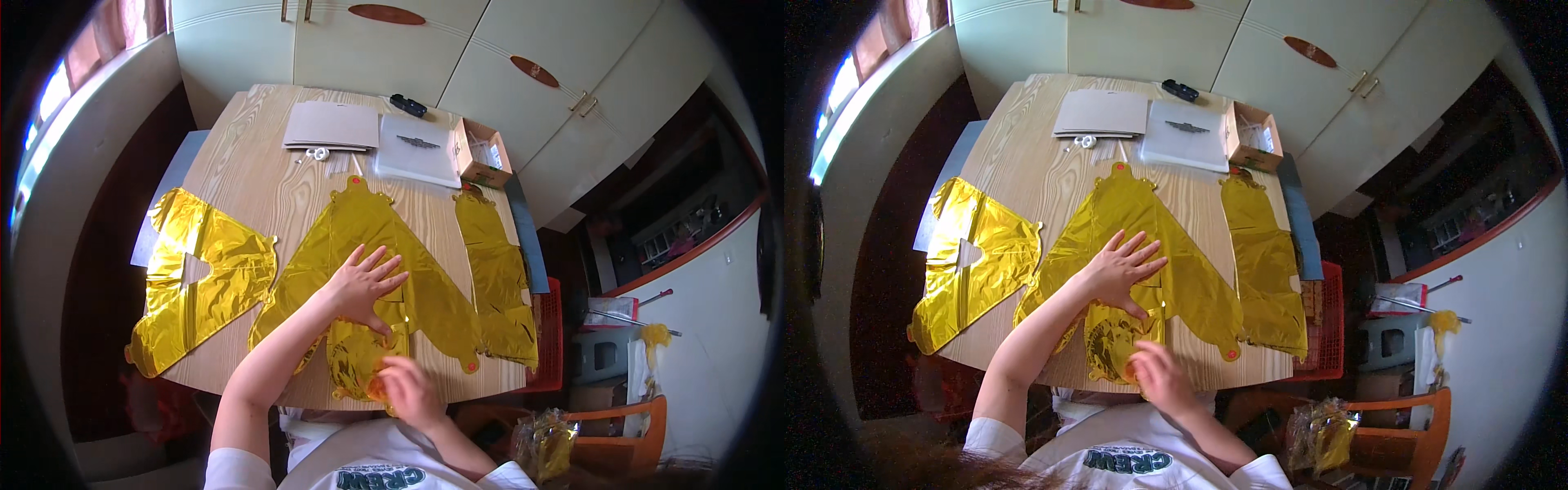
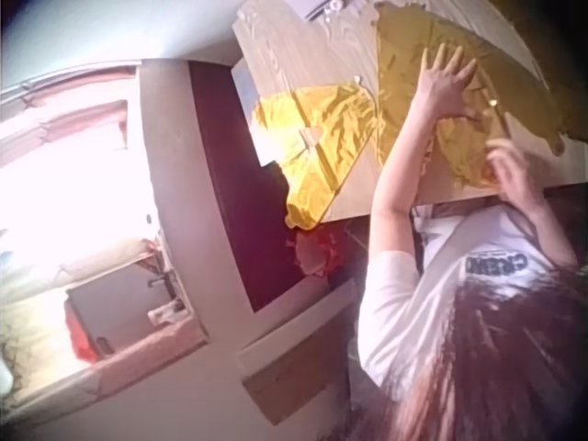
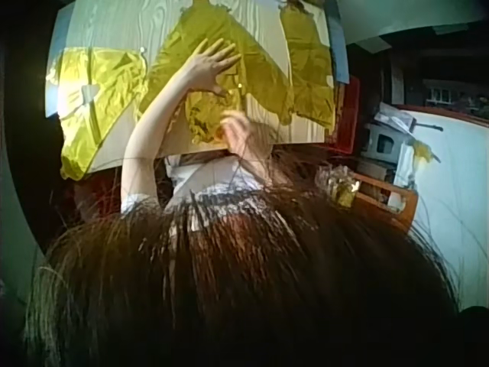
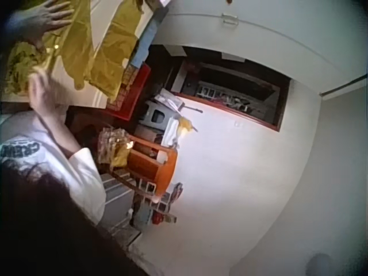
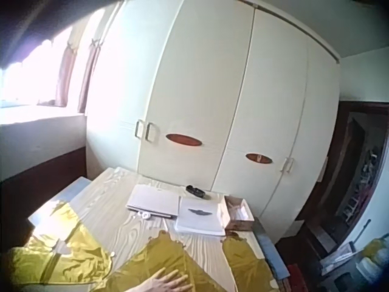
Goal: Folding and organizing gold foil sheets on a table.
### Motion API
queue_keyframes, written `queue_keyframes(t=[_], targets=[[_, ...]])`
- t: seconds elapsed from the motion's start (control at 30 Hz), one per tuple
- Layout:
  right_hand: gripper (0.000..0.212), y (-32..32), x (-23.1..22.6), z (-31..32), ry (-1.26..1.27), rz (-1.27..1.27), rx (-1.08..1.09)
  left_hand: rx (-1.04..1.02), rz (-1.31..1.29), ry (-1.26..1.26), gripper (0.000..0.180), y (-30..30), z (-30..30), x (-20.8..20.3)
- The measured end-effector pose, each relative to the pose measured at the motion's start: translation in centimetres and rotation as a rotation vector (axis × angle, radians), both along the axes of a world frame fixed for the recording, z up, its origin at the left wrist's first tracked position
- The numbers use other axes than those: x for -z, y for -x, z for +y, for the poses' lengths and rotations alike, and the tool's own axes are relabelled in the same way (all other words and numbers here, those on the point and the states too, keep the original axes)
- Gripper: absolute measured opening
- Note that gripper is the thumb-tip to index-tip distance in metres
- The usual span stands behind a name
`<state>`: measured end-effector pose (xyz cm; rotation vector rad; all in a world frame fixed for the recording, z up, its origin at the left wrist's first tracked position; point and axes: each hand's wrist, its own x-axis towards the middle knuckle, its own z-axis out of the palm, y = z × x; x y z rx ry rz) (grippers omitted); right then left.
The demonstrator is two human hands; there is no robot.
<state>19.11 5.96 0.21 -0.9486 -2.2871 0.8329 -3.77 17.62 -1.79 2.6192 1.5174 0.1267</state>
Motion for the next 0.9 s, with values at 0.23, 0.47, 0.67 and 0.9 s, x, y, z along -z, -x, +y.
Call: queue_keyframes(t=[0.23, 0.47, 0.67, 0.9], targets=[[0.040, -3.5, 1.1, 4.7, -0.317, -0.297, -0.026, -0.010, -0.003, 0.006, 0.119, 0.1, -0.2, -0.1], [0.044, -3.6, 1.8, 4.2, -0.328, -0.356, -0.062, -0.009, 0.000, 0.009, 0.117, 0.0, -0.1, -0.5], [0.047, -3.5, 1.3, 4.4, -0.383, -0.465, -0.099, -0.007, 0.010, 0.015, 0.117, 0.0, -0.1, -0.5], [0.059, -3.3, 0.3, 5.8, -0.362, -0.555, -0.180, 0.000, -0.035, -0.036, 0.118, 0.1, 0.1, 0.7]])
